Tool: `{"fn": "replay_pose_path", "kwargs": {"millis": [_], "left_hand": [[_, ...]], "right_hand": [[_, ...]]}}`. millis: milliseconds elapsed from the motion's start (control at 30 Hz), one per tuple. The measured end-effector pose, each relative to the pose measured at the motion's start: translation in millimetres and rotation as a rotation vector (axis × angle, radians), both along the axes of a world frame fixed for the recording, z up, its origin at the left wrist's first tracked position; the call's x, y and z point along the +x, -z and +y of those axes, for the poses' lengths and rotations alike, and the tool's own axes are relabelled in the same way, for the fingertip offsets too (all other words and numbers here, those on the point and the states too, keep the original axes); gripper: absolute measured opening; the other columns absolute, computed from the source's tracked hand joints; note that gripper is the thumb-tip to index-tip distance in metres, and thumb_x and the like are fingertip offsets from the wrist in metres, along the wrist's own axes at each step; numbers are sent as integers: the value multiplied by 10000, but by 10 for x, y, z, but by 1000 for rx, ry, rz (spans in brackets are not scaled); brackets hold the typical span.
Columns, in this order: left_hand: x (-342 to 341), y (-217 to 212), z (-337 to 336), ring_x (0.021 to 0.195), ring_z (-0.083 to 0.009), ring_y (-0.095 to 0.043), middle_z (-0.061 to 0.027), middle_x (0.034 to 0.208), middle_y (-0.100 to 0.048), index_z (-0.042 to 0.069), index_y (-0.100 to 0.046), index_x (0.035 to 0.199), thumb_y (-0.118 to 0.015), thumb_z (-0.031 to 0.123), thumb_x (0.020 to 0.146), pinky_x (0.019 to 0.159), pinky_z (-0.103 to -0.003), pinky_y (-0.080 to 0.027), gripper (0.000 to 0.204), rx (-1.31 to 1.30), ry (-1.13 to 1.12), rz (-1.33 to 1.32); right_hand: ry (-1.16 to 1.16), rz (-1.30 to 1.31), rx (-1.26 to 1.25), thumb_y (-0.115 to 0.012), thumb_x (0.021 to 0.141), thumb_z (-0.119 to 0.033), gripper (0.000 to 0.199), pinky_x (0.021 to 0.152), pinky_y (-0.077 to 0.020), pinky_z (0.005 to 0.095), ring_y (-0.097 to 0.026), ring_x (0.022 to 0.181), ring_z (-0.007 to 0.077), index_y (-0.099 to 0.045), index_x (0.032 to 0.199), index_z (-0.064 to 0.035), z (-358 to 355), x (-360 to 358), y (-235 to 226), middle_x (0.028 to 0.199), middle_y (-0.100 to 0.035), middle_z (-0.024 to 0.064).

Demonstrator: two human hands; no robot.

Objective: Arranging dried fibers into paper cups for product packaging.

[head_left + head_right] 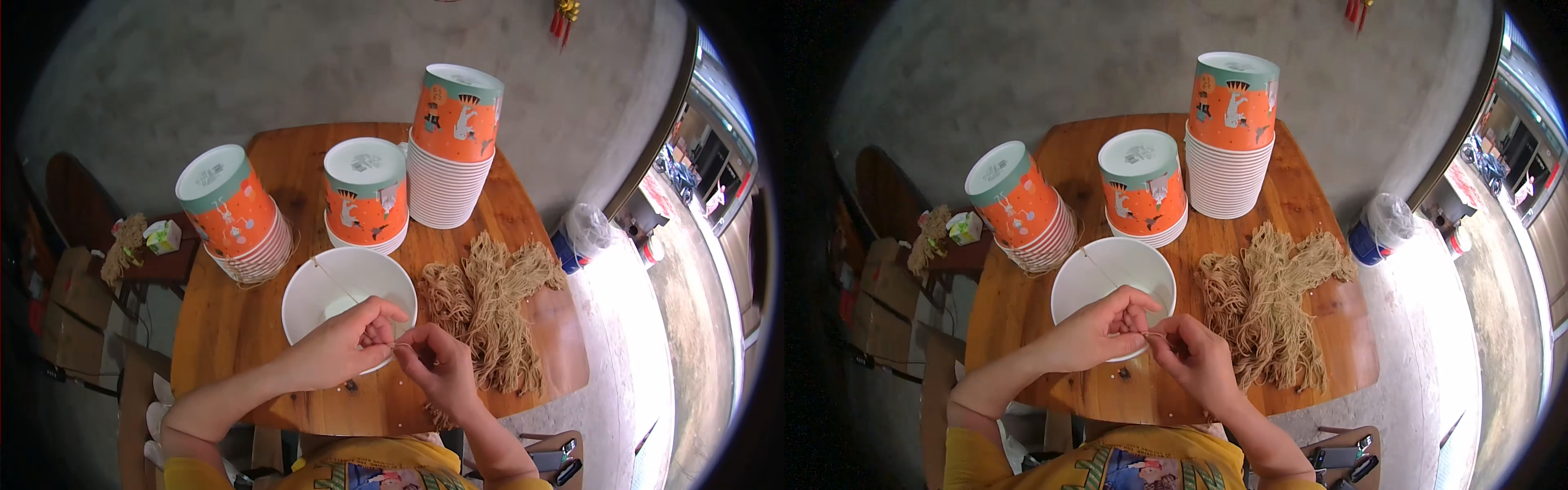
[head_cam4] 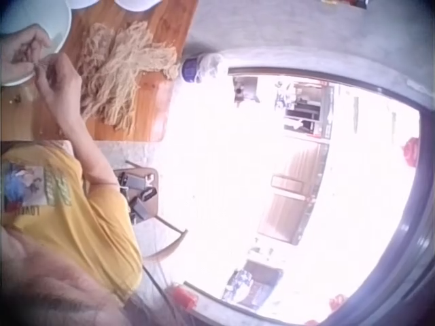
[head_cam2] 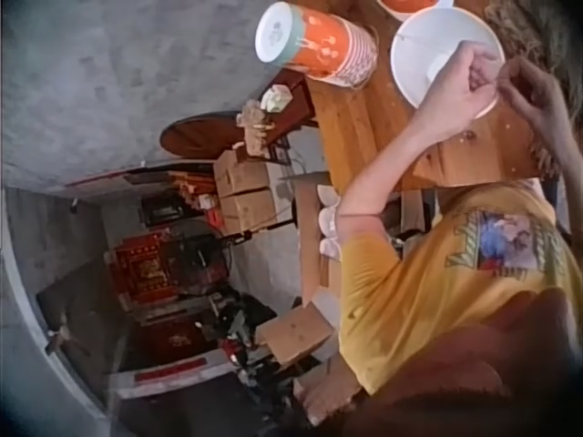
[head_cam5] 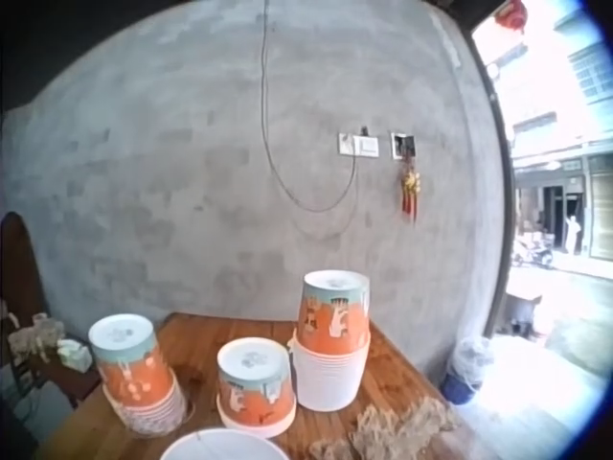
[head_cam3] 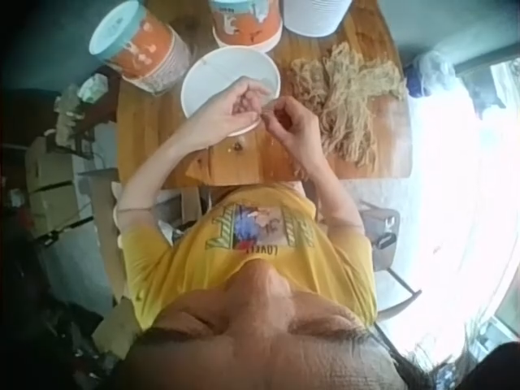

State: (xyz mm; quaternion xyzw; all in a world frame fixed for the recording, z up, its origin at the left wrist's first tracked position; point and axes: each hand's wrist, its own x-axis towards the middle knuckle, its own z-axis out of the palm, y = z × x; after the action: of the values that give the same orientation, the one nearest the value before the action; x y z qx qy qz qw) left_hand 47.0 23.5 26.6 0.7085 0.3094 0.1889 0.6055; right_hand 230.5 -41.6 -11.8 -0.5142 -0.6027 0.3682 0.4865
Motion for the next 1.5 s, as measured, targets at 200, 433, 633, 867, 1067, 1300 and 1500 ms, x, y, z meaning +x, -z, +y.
{"fn": "replay_pose_path", "kwargs": {"millis": [200,433,633,867,1067,1300,1500], "left_hand": [[-24,64,25,870,-149,-574,-72,1013,-496,32,-547,1144,-603,60,901,791,-286,-490,252,140,12,51],[-5,-18,12,812,-160,-575,-73,1002,-479,28,-560,980,-621,86,890,731,-302,-480,124,289,10,184],[19,-29,-122,786,-226,-578,-90,954,-470,43,-488,917,-617,72,873,688,-346,-479,140,508,-37,140],[26,0,-228,773,-274,-564,-87,848,-535,53,-480,930,-623,40,825,677,-379,-481,178,751,-106,211],[58,-16,-262,748,-230,-562,-78,826,-538,44,-485,909,-613,25,838,656,-352,-470,148,531,-190,178],[51,18,-239,723,-121,-547,-38,820,-552,32,-503,913,-620,15,860,653,-279,-462,130,289,-230,83],[43,99,-207,745,-112,-552,-21,833,-573,32,-503,917,-626,21,861,702,-276,-475,136,258,-228,11]], "right_hand": [[-6,14,3,-707,855,-93,144,548,-461,224,-548,602,64,-607,934,-25,1,6,82,732,-605,32],[136,-441,524,-735,756,-24,226,490,-461,303,-561,566,202,-592,925,-71,23,-6,154,702,-543,52],[166,-471,600,-741,741,-32,275,467,-432,316,-546,567,205,-572,954,-76,-15,-35,202,688,-518,38],[234,-526,654,-749,739,-55,265,452,-412,304,-527,544,188,-577,939,-80,-78,-76,254,676,-501,31],[255,-618,757,-732,748,-43,205,455,-415,274,-510,527,156,-582,887,-61,-91,-90,317,671,-492,17],[234,-611,777,-726,722,-42,200,462,-424,259,-513,538,150,-575,852,-62,-76,-61,306,677,-500,13],[214,-468,654,-722,735,-41,202,468,-441,284,-532,547,171,-577,873,-64,-93,-102,364,690,-520,37]]}}
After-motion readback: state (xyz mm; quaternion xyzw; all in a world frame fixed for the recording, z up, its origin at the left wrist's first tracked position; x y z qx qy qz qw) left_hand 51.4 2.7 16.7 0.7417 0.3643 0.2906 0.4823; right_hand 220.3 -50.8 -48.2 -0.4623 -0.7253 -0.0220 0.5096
